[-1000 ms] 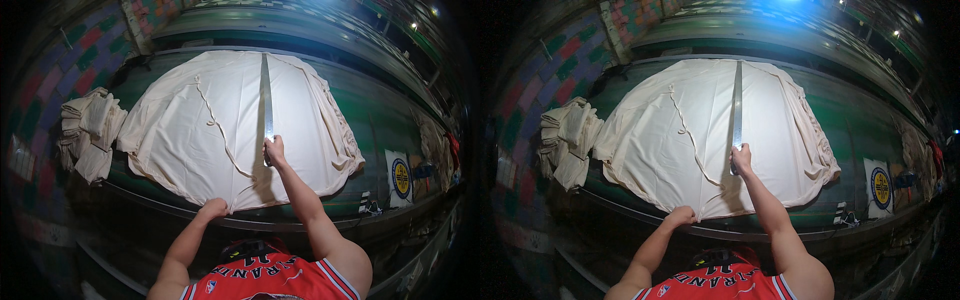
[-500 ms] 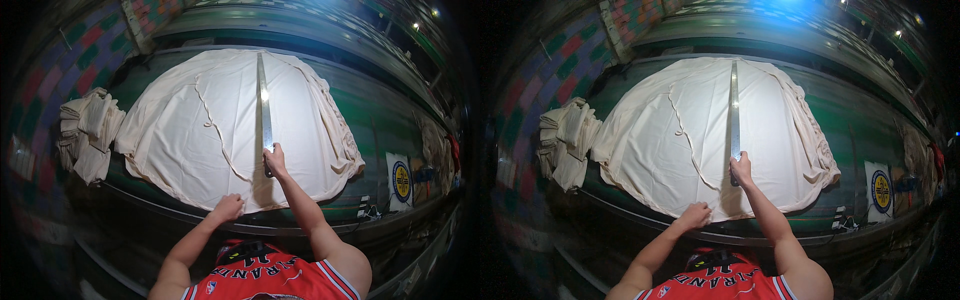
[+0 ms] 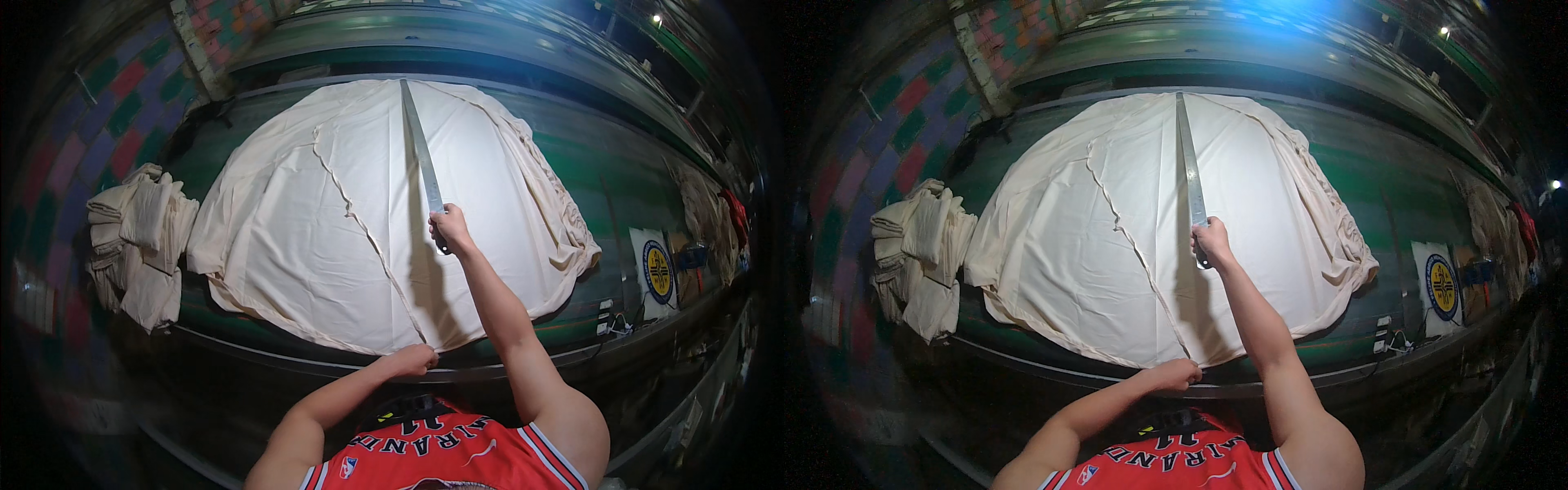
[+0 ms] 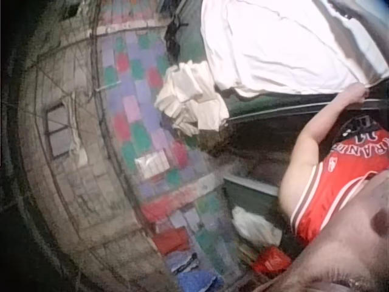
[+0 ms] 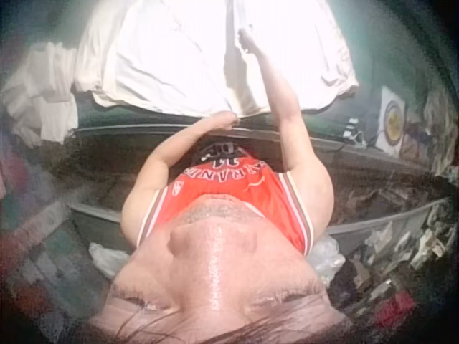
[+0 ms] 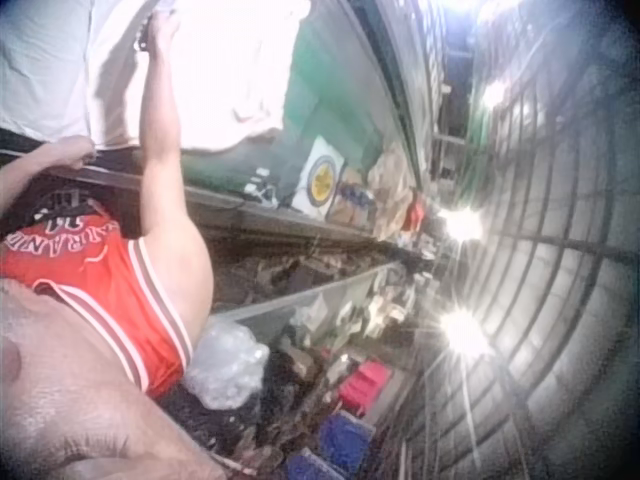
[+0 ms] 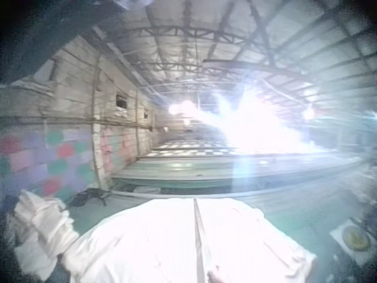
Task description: The person irons a white garment on a green ironing table, then folds it and places it on a stack. They pick up another white garment, unfold it, and use a metal ruler to press and align the fabric on the table.
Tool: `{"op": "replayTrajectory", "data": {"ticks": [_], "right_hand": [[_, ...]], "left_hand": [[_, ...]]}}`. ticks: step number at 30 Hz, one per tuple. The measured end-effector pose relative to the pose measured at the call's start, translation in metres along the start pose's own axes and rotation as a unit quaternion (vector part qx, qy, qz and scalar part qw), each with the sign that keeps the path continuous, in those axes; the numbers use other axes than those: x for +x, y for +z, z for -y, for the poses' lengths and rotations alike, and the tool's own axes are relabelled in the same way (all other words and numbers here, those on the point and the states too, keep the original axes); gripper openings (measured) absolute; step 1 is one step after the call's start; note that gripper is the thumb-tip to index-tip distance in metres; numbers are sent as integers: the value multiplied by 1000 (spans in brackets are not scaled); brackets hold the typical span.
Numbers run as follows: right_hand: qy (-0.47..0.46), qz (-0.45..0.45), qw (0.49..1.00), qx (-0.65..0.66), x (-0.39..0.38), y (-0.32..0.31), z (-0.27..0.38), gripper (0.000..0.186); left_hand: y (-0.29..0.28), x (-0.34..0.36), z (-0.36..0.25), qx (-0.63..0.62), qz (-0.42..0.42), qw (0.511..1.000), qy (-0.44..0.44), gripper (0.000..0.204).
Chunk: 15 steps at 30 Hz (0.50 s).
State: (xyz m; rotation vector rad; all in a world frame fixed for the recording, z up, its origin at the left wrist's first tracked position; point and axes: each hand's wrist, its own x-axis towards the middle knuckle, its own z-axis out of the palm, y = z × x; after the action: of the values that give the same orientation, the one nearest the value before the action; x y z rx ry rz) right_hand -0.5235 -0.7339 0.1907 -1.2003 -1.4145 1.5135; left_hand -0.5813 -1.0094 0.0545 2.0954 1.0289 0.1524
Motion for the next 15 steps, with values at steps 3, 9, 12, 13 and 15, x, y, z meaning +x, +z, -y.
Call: {"op": "replayTrajectory", "data": {"ticks": [3, 9, 12, 13, 15], "right_hand": [[-10, -5, 1000, -9, -14, 15, -14, 27], [-56, -53, 995, -62, -75, 32, -60, 32], [-30, -47, 998, -37, -115, 38, -77, 33], [-19, -33, 999, -12, -128, 39, -80, 34], [-24, -44, 998, -25, -150, 39, -85, 35]], "left_hand": [[-10, -13, 6, -191, -106, 976, -11, 18], [-96, -33, 94, -99, -409, 878, -227, 27], [-148, -23, 152, -85, -464, 823, -317, 27], [-162, -17, 168, -82, -492, 809, -313, 30], [-193, -3, 197, -80, -530, 793, -291, 41]]}}
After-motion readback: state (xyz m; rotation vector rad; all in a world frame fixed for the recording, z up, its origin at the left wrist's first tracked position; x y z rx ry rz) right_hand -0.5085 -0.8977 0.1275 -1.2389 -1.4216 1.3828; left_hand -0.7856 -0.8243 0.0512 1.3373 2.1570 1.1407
